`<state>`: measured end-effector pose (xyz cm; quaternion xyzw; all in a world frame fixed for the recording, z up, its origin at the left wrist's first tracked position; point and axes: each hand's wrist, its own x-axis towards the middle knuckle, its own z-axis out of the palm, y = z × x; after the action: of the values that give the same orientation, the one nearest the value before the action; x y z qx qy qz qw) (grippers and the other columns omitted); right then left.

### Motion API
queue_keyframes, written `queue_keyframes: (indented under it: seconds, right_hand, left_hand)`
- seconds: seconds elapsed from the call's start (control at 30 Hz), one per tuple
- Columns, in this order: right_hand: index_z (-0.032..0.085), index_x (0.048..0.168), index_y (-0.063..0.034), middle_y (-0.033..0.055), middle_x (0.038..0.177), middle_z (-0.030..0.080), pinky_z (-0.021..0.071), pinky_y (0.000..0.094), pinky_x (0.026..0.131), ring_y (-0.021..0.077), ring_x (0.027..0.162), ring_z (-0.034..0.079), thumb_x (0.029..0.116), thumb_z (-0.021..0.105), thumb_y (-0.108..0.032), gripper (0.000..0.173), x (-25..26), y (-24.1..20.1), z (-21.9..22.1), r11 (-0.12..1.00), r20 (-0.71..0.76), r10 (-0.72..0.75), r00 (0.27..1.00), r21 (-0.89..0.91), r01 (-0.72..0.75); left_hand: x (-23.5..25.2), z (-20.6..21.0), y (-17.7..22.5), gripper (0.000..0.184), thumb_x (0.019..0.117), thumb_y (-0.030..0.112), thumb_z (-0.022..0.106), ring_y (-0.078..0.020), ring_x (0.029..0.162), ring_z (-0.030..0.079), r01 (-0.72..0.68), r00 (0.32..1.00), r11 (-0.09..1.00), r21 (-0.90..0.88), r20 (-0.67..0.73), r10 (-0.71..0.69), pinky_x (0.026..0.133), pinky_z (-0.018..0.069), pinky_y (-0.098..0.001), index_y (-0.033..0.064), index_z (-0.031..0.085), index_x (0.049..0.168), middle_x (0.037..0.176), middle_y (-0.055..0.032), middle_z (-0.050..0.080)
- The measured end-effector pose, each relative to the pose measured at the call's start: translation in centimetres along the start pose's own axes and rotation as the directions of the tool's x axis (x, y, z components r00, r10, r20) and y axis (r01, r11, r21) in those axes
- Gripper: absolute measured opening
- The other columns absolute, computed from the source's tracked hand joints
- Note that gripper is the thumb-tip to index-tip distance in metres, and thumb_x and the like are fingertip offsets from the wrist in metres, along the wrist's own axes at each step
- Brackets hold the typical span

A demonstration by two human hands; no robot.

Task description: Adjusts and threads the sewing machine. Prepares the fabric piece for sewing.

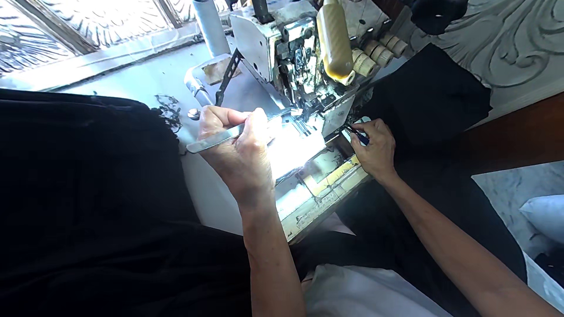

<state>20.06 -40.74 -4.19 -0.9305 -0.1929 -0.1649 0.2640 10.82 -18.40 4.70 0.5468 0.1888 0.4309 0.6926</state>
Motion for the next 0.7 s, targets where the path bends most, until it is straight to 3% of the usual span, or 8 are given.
queue_keyframes:
  seconds: [0.5, 0.6, 0.7]
  right_hand:
    - [0.076, 0.112, -0.0039, 0.0194, 0.103, 0.068, 0.0519, 0.0487, 0.083, 0.0352, 0.095, 0.065, 0.0946, 0.067, -0.023, 0.027, 0.3, 0.4, 0.5, 1.0, -0.031, 0.001, 1.0, -0.002, -0.001]
    - [0.076, 0.111, -0.004, 0.0191, 0.102, 0.068, 0.0522, 0.0486, 0.083, 0.0351, 0.095, 0.066, 0.0947, 0.067, -0.023, 0.027, 0.3, 0.3, 0.5, 1.0, -0.032, 0.005, 0.999, -0.001, -0.005]
    - [0.077, 0.111, -0.0048, 0.0189, 0.103, 0.068, 0.0522, 0.0487, 0.083, 0.0348, 0.095, 0.065, 0.0944, 0.067, -0.023, 0.027, 0.3, 0.3, 0.4, 1.0, -0.019, 0.014, 1.0, -0.003, -0.014]
  left_hand:
    - [-0.3, -0.3, -0.7, 0.027, 0.0868, -0.009, 0.059, -0.0125, 0.06, 0.067, -0.093, 0.995, 0.995, -0.025, -0.048, 0.092, 0.06, 0.0637, -0.0326, 0.0147, 0.047, 0.084, 0.067, 0.004, 0.061]
    - [-0.8, -0.3, -0.8, 0.022, 0.0883, -0.009, 0.058, -0.0126, 0.063, 0.069, -0.159, 0.983, 0.987, -0.02, -0.093, 0.157, 0.064, 0.0641, -0.0335, 0.0121, 0.049, 0.086, 0.071, 0.0028, 0.063]
    - [-1.9, -0.5, -0.6, 0.015, 0.0968, -0.002, 0.055, -0.0125, 0.078, 0.073, -0.191, 0.977, 0.98, 0.057, -0.083, 0.195, 0.075, 0.0668, -0.0347, 0.0112, 0.051, 0.094, 0.085, 0.0024, 0.066]
